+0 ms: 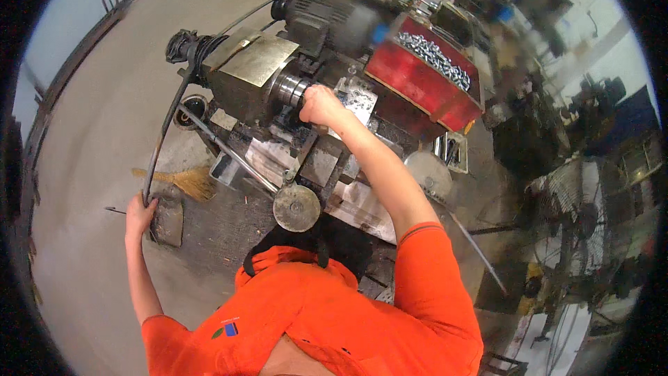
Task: The person operates a metal turning machine, inserting metal rods into the chuck, engaging the cutting tool, and collecting the finished parts into a perforated metal basket. The person repeats this cycle continuously throughout the clip.
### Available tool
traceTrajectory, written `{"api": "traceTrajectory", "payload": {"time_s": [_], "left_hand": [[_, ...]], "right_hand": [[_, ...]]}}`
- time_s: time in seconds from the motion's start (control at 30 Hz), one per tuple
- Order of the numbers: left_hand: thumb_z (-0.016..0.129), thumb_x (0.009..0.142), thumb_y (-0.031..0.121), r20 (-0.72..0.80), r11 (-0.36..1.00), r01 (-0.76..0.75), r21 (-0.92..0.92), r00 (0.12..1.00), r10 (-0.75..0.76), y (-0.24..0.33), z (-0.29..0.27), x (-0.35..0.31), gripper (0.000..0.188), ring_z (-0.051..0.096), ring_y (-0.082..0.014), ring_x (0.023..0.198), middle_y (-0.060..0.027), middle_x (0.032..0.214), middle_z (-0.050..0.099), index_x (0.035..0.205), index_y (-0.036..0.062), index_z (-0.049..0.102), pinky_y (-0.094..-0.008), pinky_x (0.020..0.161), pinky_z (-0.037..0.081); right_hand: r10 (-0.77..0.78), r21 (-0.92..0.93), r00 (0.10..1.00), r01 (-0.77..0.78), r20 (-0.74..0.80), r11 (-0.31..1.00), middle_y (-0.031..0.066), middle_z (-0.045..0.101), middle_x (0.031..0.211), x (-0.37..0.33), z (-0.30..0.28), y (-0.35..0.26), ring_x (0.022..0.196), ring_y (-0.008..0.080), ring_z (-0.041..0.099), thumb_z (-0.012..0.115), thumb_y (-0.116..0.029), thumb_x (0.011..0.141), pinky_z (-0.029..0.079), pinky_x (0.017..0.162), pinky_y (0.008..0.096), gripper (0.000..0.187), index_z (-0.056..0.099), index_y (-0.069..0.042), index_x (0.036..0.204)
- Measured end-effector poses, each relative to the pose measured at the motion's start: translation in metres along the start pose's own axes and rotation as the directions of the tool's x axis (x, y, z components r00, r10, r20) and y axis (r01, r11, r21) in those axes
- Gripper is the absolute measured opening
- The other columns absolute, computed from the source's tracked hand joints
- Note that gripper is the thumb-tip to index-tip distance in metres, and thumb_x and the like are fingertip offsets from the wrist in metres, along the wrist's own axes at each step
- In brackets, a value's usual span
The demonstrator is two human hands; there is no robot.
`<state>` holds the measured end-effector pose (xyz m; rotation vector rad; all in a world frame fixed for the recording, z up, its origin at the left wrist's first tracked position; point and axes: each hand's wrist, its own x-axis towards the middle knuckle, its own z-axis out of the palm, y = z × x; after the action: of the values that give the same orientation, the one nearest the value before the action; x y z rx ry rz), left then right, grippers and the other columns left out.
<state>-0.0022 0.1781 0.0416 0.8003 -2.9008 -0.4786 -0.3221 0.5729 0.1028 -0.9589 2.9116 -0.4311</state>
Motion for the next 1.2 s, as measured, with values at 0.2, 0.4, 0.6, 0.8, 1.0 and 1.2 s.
{"api": "traceTrajectory", "payload": {"time_s": [0.2, 0.4, 0.6, 0.8, 1.0, 1.2], "left_hand": [[0.064, 0.075, 0.022, 0.023, 0.990, 0.036, 0.133, 0.999, -0.040, 0.002, 0.010, 0.016, 0.027, 0.059, -0.0396, 0.079, -0.0227, 0.079, 0.061, 0.089, -0.0001, 0.059, -0.0467, 0.070, 0.047], [0.060, 0.071, 0.012, -0.252, 0.843, -0.083, 0.532, 0.935, 0.251, -0.133, -0.016, 0.109, 0.010, 0.059, -0.0304, 0.058, -0.0118, 0.063, 0.058, 0.077, 0.0070, 0.054, -0.0451, 0.055, 0.047], [0.058, 0.074, 0.014, -0.116, 0.762, -0.100, 0.640, 0.967, 0.225, -0.151, -0.021, 0.161, 0.010, 0.062, -0.0318, 0.064, -0.0150, 0.067, 0.061, 0.079, 0.0061, 0.056, -0.0432, 0.060, 0.049], [0.059, 0.080, 0.021, -0.718, 0.901, -0.427, 0.071, 0.605, 0.343, -0.030, 0.025, 0.154, 0.024, 0.061, -0.0308, 0.083, -0.0171, 0.092, 0.062, 0.095, 0.0022, 0.061, -0.0407, 0.070, 0.048], [0.068, 0.072, 0.042, 0.267, 0.978, -0.207, 0.006, 0.943, 0.198, 0.080, 0.201, 0.108, 0.053, 0.059, -0.0364, 0.096, -0.0209, 0.100, 0.062, 0.111, 0.0073, 0.059, -0.0431, 0.083, 0.046], [0.055, 0.079, 0.018, 0.551, 0.608, -0.655, 0.449, 0.739, 0.389, 0.093, 0.197, 0.150, 0.020, 0.063, -0.0275, 0.088, -0.0105, 0.092, 0.065, 0.098, 0.0179, 0.061, -0.0418, 0.071, 0.050]], "right_hand": [[-0.025, 0.151, 0.996, 0.037, -0.081, 0.988, 0.0227, 0.060, 0.068, -0.004, -0.003, 0.002, 0.069, 0.0386, 0.060, 0.058, -0.015, 0.052, 0.050, 0.065, 0.0410, 0.021, 0.064, 0.000, 0.065], [0.064, 0.129, 0.997, -0.068, 0.031, 0.989, 0.0194, 0.061, 0.080, -0.003, -0.007, -0.007, 0.080, 0.0358, 0.059, 0.059, -0.017, 0.056, 0.049, 0.071, 0.0376, 0.027, 0.069, -0.002, 0.076], [0.049, 0.129, 0.999, -0.046, -0.021, 0.991, 0.0191, 0.060, 0.086, -0.010, -0.009, -0.007, 0.086, 0.0354, 0.058, 0.059, -0.015, 0.055, 0.047, 0.075, 0.0381, 0.028, 0.068, -0.001, 0.078], [-0.161, 0.077, 0.875, 0.219, -0.456, 0.973, 0.0160, 0.059, 0.103, -0.083, -0.032, -0.004, 0.098, 0.0339, 0.054, 0.063, -0.016, 0.053, 0.045, 0.084, 0.0408, 0.034, 0.067, -0.005, 0.085], [0.233, 0.166, 0.844, -0.173, -0.482, 0.971, 0.0157, 0.060, 0.105, -0.233, -0.040, 0.066, 0.096, 0.0334, 0.057, 0.063, -0.013, 0.055, 0.047, 0.084, 0.0369, 0.033, 0.066, -0.003, 0.087], [0.652, 0.200, 0.680, -0.625, -0.337, 0.755, 0.0160, 0.061, 0.107, -0.373, -0.020, 0.146, 0.099, 0.0339, 0.058, 0.059, -0.010, 0.060, 0.045, 0.087, 0.0362, 0.037, 0.065, -0.001, 0.095]]}}
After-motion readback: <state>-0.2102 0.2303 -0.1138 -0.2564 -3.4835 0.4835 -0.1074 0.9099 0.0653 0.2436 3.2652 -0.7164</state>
